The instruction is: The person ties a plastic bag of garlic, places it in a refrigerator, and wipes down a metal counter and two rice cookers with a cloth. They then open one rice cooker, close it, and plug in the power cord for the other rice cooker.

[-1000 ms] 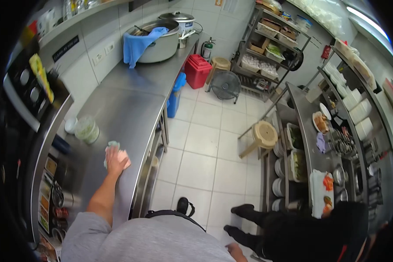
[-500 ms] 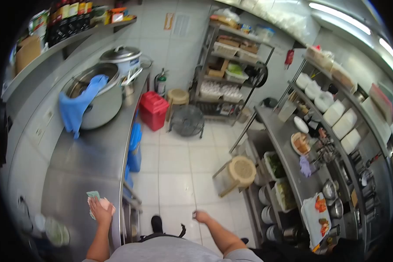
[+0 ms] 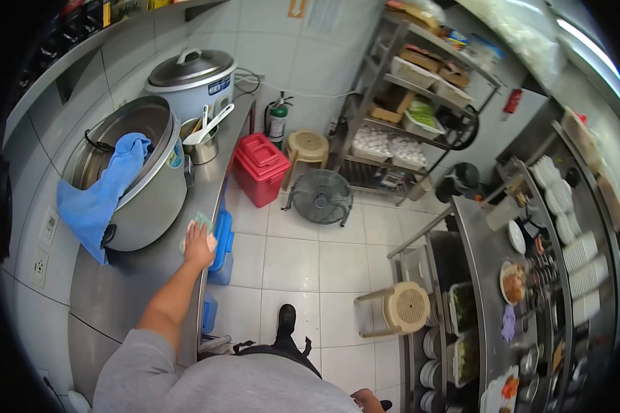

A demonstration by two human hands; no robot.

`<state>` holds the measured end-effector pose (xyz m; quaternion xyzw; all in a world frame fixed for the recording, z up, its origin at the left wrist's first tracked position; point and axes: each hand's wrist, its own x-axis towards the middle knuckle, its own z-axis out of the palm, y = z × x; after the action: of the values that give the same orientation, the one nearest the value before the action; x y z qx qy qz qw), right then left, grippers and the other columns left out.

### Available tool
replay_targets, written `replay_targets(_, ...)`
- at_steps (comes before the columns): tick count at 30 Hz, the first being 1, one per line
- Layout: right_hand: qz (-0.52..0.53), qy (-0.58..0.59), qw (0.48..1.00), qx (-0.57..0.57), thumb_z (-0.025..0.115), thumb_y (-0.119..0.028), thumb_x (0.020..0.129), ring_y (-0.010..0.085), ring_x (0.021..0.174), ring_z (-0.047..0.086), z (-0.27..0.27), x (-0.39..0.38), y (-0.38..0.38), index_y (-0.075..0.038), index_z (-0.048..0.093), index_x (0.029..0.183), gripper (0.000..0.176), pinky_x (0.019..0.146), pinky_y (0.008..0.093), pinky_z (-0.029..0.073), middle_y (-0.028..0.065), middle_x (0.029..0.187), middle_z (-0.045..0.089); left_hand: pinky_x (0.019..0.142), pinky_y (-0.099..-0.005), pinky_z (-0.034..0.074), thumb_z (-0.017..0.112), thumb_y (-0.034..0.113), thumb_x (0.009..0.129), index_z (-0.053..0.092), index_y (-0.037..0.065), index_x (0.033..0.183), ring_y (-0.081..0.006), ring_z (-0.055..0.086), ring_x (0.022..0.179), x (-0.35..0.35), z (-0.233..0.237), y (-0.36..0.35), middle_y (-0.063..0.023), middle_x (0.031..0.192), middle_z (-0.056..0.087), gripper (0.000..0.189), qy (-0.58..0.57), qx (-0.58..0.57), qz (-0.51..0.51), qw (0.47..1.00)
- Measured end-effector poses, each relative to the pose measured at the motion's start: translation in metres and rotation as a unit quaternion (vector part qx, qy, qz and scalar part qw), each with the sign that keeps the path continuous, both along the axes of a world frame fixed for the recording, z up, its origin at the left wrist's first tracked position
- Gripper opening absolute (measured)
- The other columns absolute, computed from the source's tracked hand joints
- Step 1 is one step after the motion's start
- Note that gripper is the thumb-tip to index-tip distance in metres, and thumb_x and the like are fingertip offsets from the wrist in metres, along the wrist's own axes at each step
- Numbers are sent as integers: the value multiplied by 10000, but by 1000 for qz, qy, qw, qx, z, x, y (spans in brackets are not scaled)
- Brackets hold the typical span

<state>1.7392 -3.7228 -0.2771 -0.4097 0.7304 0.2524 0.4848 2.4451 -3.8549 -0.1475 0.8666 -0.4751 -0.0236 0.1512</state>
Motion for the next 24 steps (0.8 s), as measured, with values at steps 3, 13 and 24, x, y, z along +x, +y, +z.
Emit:
replay_targets(3,94,-24,995,-2,600,-314,883,272,753,678,-35,16,-87,-64,650,1070,317,661,408,553,125,1000,681,1177,-398,124,759,150,634,337,34,1412,-346,158,1424,30,-2,-65,-188,1488,273,893,8,-12,17,1000)
replay_targets(13,413,-110,839,-335,654,-296,786,309,822,650,-32,251,-541,-59,678,996,318,755,395,519,142,862,680,1166,-399,166,662,143,781,351,25,1406,-330,186,1420,115,-16,-241,-175,1491,275,708,-36,-15,-1,999)
replay_targets(24,354,-211,906,-97,663,-217,842,145,683,650,15,434,-663,-40,638,1129,338,570,300,519,80,830,694,1166,-440,136,677,419,772,376,-38,1371,-378,203,1403,229,-14,-457,-249,1438,343,812,51,-122,192,973)
